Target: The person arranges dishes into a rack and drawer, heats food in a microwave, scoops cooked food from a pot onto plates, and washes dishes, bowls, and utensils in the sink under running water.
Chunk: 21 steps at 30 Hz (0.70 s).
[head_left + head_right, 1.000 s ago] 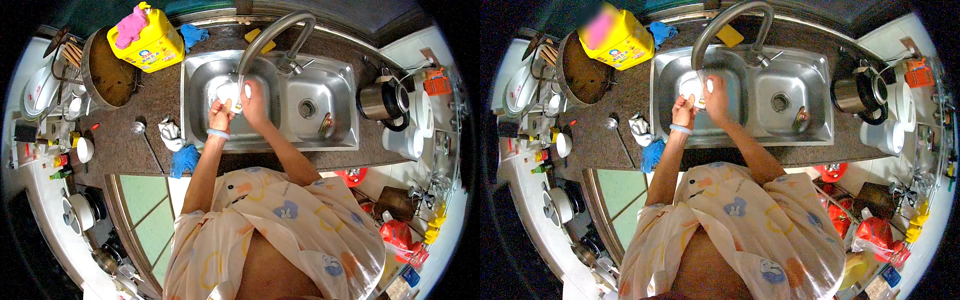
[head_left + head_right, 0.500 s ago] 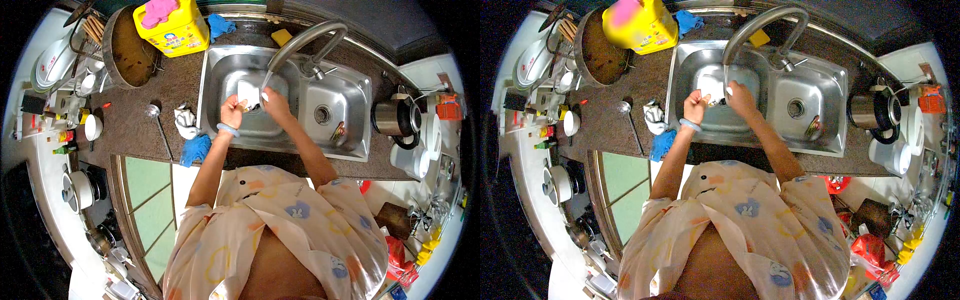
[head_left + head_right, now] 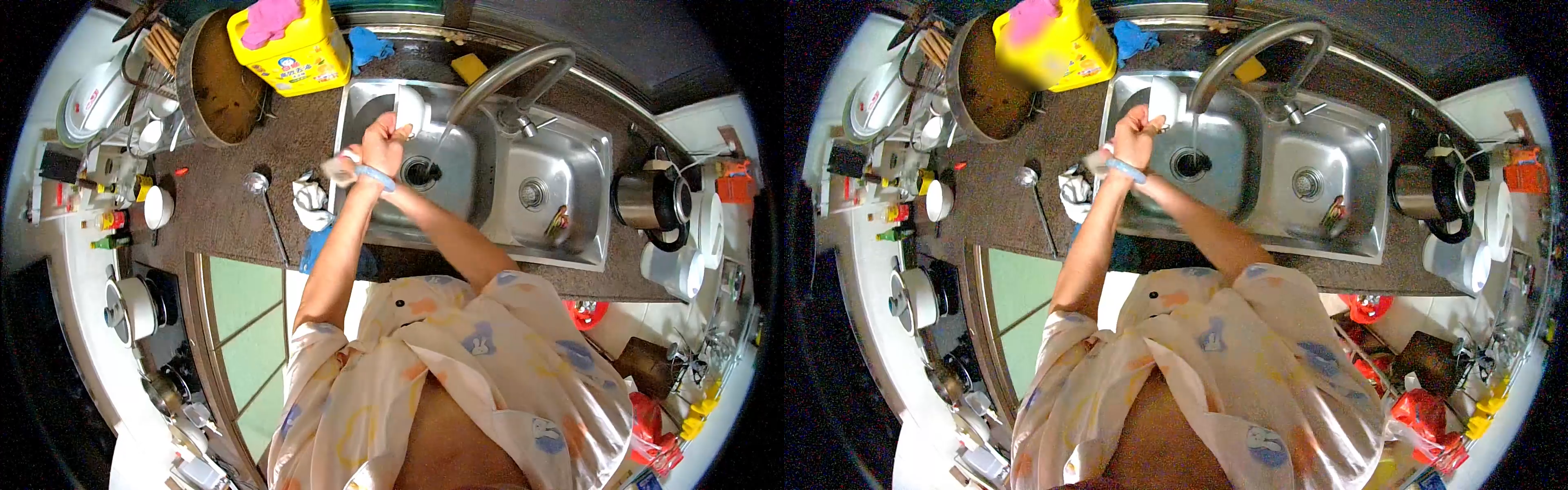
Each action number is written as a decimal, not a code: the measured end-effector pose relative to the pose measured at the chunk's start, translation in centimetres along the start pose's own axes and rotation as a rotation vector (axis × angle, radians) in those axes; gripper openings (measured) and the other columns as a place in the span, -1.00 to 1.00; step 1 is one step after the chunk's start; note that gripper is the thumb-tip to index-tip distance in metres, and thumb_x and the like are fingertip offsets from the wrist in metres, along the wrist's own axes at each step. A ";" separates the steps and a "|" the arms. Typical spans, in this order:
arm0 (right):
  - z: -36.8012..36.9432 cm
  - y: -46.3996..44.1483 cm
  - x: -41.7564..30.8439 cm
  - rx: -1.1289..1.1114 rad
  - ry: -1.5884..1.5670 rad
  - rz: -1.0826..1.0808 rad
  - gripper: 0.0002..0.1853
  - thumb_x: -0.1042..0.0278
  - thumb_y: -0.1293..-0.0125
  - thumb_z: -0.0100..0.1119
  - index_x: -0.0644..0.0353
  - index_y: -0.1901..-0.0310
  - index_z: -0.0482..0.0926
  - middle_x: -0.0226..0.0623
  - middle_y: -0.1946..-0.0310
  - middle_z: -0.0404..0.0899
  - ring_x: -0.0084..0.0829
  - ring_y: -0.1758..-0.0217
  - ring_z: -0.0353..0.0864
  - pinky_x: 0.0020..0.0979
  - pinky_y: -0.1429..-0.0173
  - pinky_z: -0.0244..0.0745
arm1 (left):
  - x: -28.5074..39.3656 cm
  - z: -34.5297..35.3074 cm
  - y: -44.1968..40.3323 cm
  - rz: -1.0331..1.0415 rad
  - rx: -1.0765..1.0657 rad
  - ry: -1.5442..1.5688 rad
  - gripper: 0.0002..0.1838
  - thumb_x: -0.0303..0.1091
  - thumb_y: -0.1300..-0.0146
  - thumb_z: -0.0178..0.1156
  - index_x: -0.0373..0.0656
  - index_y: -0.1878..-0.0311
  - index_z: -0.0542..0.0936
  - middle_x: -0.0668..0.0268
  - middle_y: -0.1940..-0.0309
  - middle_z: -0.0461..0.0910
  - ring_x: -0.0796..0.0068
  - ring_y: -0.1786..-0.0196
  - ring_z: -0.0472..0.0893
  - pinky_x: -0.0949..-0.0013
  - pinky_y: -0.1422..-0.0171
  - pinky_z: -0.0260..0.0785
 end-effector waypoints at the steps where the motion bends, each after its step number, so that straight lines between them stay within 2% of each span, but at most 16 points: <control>1: 1.9 -0.5 0.1 -0.016 -0.172 0.202 -0.50 0.14 -0.29 0.20 0.13 -0.18 0.31 -0.24 0.01 0.52 -0.28 0.12 0.59 -0.29 0.06 0.55 | 0.4 0.4 -0.6 -0.060 -0.047 -0.053 -0.96 -0.51 -0.22 0.22 -0.23 0.35 0.56 0.52 0.51 0.49 0.73 0.43 0.34 0.56 0.36 0.19; 3: 3.1 0.0 2.5 -0.028 -0.345 0.398 -0.50 0.15 -0.31 0.19 0.11 -0.19 0.29 -0.27 -0.02 0.50 -0.31 0.12 0.59 -0.32 0.09 0.56 | 0.2 0.9 -1.3 -0.043 -0.062 -0.092 -0.96 -0.50 -0.20 0.23 -0.24 0.34 0.57 0.48 0.55 0.48 0.72 0.46 0.34 0.53 0.37 0.21; 4: 3.0 0.5 2.9 0.000 -0.498 0.350 -0.61 0.17 -0.30 0.18 0.08 -0.08 0.35 -0.36 0.11 0.49 -0.44 0.19 0.55 -0.42 0.22 0.50 | 0.1 1.3 -1.5 -0.034 -0.076 -0.131 -0.95 -0.48 -0.18 0.23 -0.26 0.33 0.57 0.44 0.59 0.48 0.71 0.48 0.34 0.50 0.38 0.24; 6: 1.5 2.3 4.3 0.041 -0.648 0.295 -0.71 0.18 -0.29 0.18 0.06 0.02 0.41 -0.44 0.24 0.48 -0.56 0.26 0.52 -0.53 0.35 0.43 | -0.5 2.2 -0.8 -0.060 -0.097 -0.173 -0.94 -0.49 -0.18 0.23 -0.27 0.30 0.59 0.39 0.59 0.51 0.69 0.49 0.36 0.49 0.38 0.25; 8: -2.8 5.1 4.1 -0.072 -0.434 0.161 -0.78 0.23 -0.28 0.18 0.07 0.14 0.42 -0.48 0.45 0.44 -0.59 0.49 0.43 -0.51 0.51 0.36 | -2.1 4.1 0.4 -0.052 -0.189 -0.162 -0.89 -0.44 -0.22 0.24 -0.30 0.30 0.59 0.45 0.56 0.49 0.69 0.45 0.32 0.50 0.35 0.26; 9: -5.1 6.3 4.2 -0.101 -0.360 0.117 -0.81 0.24 -0.27 0.18 0.07 0.18 0.43 -0.49 0.51 0.42 -0.60 0.57 0.40 -0.51 0.56 0.33 | -1.1 4.4 1.3 -0.035 -0.234 -0.412 -0.83 -0.39 -0.19 0.27 -0.32 0.26 0.59 0.29 0.53 0.58 0.61 0.43 0.47 0.42 0.30 0.34; 10: -8.1 7.2 6.6 0.026 -0.428 0.323 -0.84 0.28 -0.25 0.18 0.07 0.21 0.44 -0.50 0.59 0.39 -0.57 0.64 0.37 -0.48 0.59 0.34 | -1.7 4.6 2.1 0.016 -0.188 -0.434 -0.82 -0.38 -0.15 0.28 -0.28 0.23 0.61 0.11 0.47 0.62 0.42 0.40 0.60 0.33 0.26 0.39; 11: -10.3 8.4 8.7 0.155 -0.498 0.530 -0.87 0.31 -0.23 0.17 0.07 0.24 0.45 -0.50 0.66 0.36 -0.54 0.71 0.33 -0.46 0.62 0.34 | -1.8 5.1 2.7 0.022 -0.233 -0.507 -0.82 -0.39 -0.15 0.27 -0.25 0.21 0.62 0.08 0.43 0.63 0.34 0.38 0.62 0.31 0.23 0.41; 12: -11.6 8.5 8.5 0.168 -0.498 0.530 -0.87 0.31 -0.23 0.17 0.07 0.24 0.45 -0.50 0.66 0.36 -0.54 0.71 0.33 -0.46 0.62 0.34 | -1.9 5.2 3.3 0.030 -0.279 -0.584 -0.82 -0.40 -0.14 0.27 -0.22 0.18 0.62 0.05 0.39 0.64 0.26 0.35 0.64 0.29 0.20 0.43; 14: -15.1 9.4 9.0 0.454 -0.577 0.671 -0.90 0.31 -0.25 0.11 0.06 0.24 0.44 -0.48 0.62 0.38 -0.54 0.66 0.36 -0.46 0.60 0.38 | -1.4 4.8 3.9 0.102 -0.255 -0.591 -0.81 -0.41 -0.12 0.27 -0.20 0.18 0.63 0.05 0.39 0.63 0.27 0.35 0.63 0.31 0.19 0.43; 15: -15.7 9.1 7.5 0.440 -0.567 0.685 -0.89 0.35 -0.24 0.09 0.04 0.20 0.46 -0.48 0.54 0.42 -0.57 0.58 0.39 -0.47 0.52 0.44 | -1.1 4.3 4.1 0.171 -0.221 -0.600 -0.81 -0.42 -0.11 0.27 -0.18 0.17 0.63 0.05 0.39 0.62 0.27 0.36 0.63 0.32 0.19 0.43; 16: -15.8 8.8 6.0 0.447 -0.573 0.681 -0.89 0.35 -0.24 0.09 0.04 0.20 0.46 -0.48 0.54 0.42 -0.57 0.58 0.39 -0.47 0.52 0.44 | -2.5 3.0 4.4 0.063 -0.142 -0.517 -0.81 -0.43 -0.12 0.28 -0.22 0.18 0.63 0.14 0.39 0.65 0.37 0.36 0.62 0.37 0.19 0.42; 18: -15.1 7.2 3.5 0.435 -0.687 0.544 -0.80 0.29 -0.30 0.13 0.13 0.10 0.46 -0.45 0.42 0.47 -0.59 0.48 0.46 -0.47 0.42 0.51 | -3.5 0.6 4.6 0.038 -0.005 -0.324 -0.86 -0.46 -0.14 0.27 -0.28 0.24 0.62 0.29 0.41 0.66 0.52 0.37 0.57 0.45 0.21 0.39; 19: -14.2 6.4 2.7 0.390 -0.710 0.538 -0.73 0.23 -0.31 0.16 0.10 0.01 0.45 -0.45 0.35 0.49 -0.59 0.42 0.48 -0.48 0.33 0.56 | -4.4 -0.4 4.6 -0.003 0.021 -0.128 -0.89 -0.48 -0.17 0.26 -0.29 0.25 0.63 0.35 0.40 0.65 0.58 0.37 0.55 0.50 0.21 0.38; 20: -13.7 5.9 2.1 0.389 -0.715 0.540 -0.73 0.23 -0.31 0.16 0.10 0.01 0.45 -0.45 0.35 0.49 -0.59 0.42 0.48 -0.48 0.33 0.56 | -5.2 -1.3 4.8 -0.047 0.048 0.067 -0.91 -0.50 -0.19 0.25 -0.29 0.26 0.63 0.41 0.40 0.64 0.65 0.37 0.52 0.54 0.21 0.36; 21: -13.3 5.2 1.5 0.352 -0.603 0.531 -0.76 0.21 -0.30 0.18 0.08 0.08 0.47 -0.48 0.37 0.48 -0.61 0.44 0.44 -0.42 0.30 0.56 | -5.2 -2.4 5.0 -0.133 0.098 0.099 -0.98 -0.52 -0.23 0.23 -0.22 0.33 0.63 0.44 0.41 0.63 0.70 0.39 0.49 0.58 0.23 0.33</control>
Point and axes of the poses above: each hand's wrist, its own y-axis away from the middle knuckle, its own z-axis out of the palm, x = y × z, the point moved 9 cm from there along -y, towards the middle knuckle
